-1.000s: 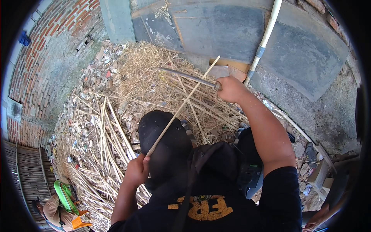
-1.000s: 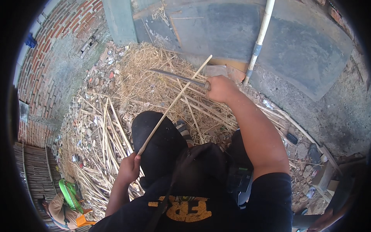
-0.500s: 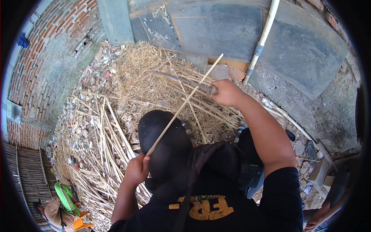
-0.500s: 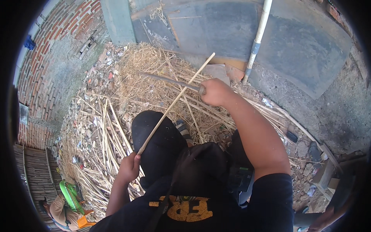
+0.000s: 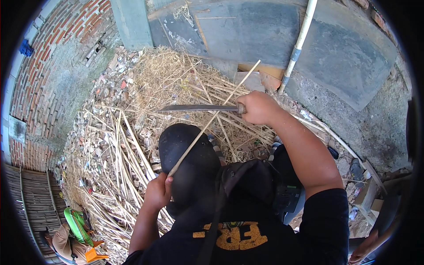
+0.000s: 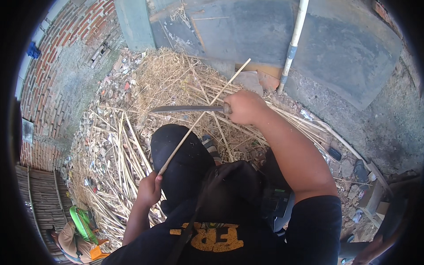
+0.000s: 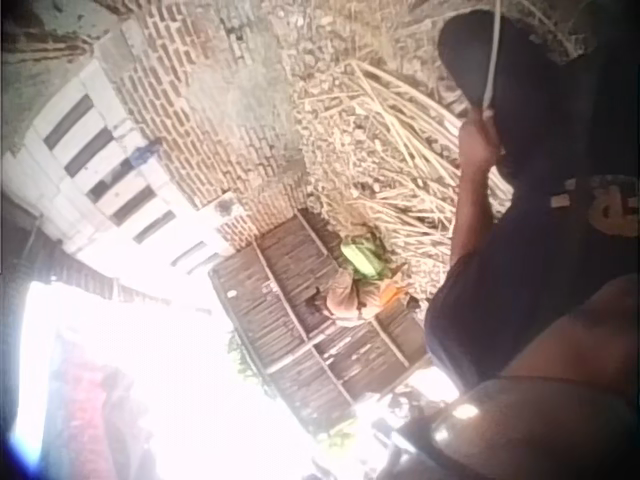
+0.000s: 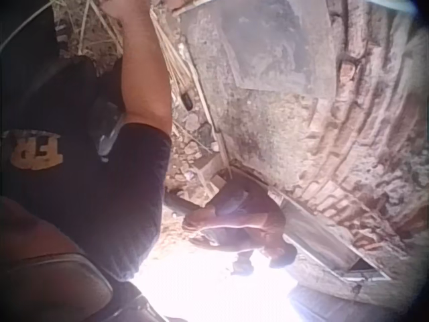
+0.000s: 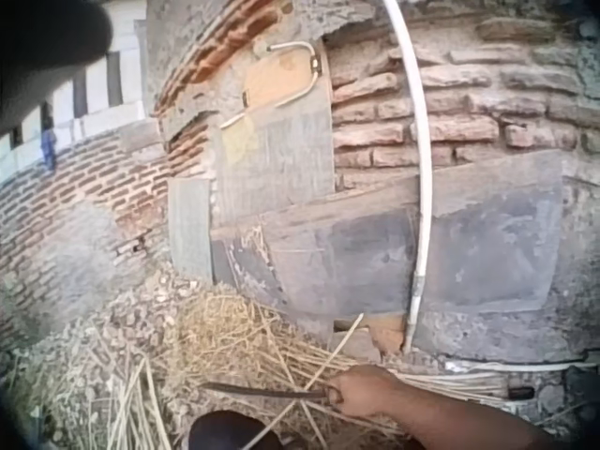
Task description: The person scrapes a bamboo strip using a blade, smoothing its surface while holding the strip against their leg for support.
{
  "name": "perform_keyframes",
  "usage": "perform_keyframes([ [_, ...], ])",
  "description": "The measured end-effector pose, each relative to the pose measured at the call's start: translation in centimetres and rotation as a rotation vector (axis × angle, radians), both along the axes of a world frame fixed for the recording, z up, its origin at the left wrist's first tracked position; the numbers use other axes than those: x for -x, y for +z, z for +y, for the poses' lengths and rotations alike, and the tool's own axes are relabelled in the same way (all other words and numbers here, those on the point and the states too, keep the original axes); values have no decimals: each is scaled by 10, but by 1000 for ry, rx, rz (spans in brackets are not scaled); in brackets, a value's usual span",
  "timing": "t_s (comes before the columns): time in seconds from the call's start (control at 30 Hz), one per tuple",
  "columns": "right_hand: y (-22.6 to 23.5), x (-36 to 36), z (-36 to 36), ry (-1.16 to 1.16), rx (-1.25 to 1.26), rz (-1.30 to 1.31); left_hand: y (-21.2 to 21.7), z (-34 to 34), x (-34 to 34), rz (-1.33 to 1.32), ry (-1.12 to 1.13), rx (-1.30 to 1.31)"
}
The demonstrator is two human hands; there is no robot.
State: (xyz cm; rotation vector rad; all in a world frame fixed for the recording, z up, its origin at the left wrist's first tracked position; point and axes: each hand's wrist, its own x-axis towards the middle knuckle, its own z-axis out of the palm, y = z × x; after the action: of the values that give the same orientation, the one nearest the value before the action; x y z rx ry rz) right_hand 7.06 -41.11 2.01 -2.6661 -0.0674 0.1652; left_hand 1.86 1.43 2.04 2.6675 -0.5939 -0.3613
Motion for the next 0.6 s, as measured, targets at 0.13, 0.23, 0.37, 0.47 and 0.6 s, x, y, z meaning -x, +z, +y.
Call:
perform_keyframes([
  [0.13,-29,-10,-43,-162,-179,-9,0,-9,-4,-3,-34,14],
  [0.23,-21,-7,-26,-158,-83,-52,5,-4,-3,29,-16,7],
  [0.37,9,-3,0,-42,-20,63,3,-1,2,20,15,37],
  [0.47,-11,-7,-26,-41,-34,85,2,-1,6,31,6,45],
  [0.6,-26,-11,-61,-328,-10,-27,9,-4,-5,20,-27,4],
])
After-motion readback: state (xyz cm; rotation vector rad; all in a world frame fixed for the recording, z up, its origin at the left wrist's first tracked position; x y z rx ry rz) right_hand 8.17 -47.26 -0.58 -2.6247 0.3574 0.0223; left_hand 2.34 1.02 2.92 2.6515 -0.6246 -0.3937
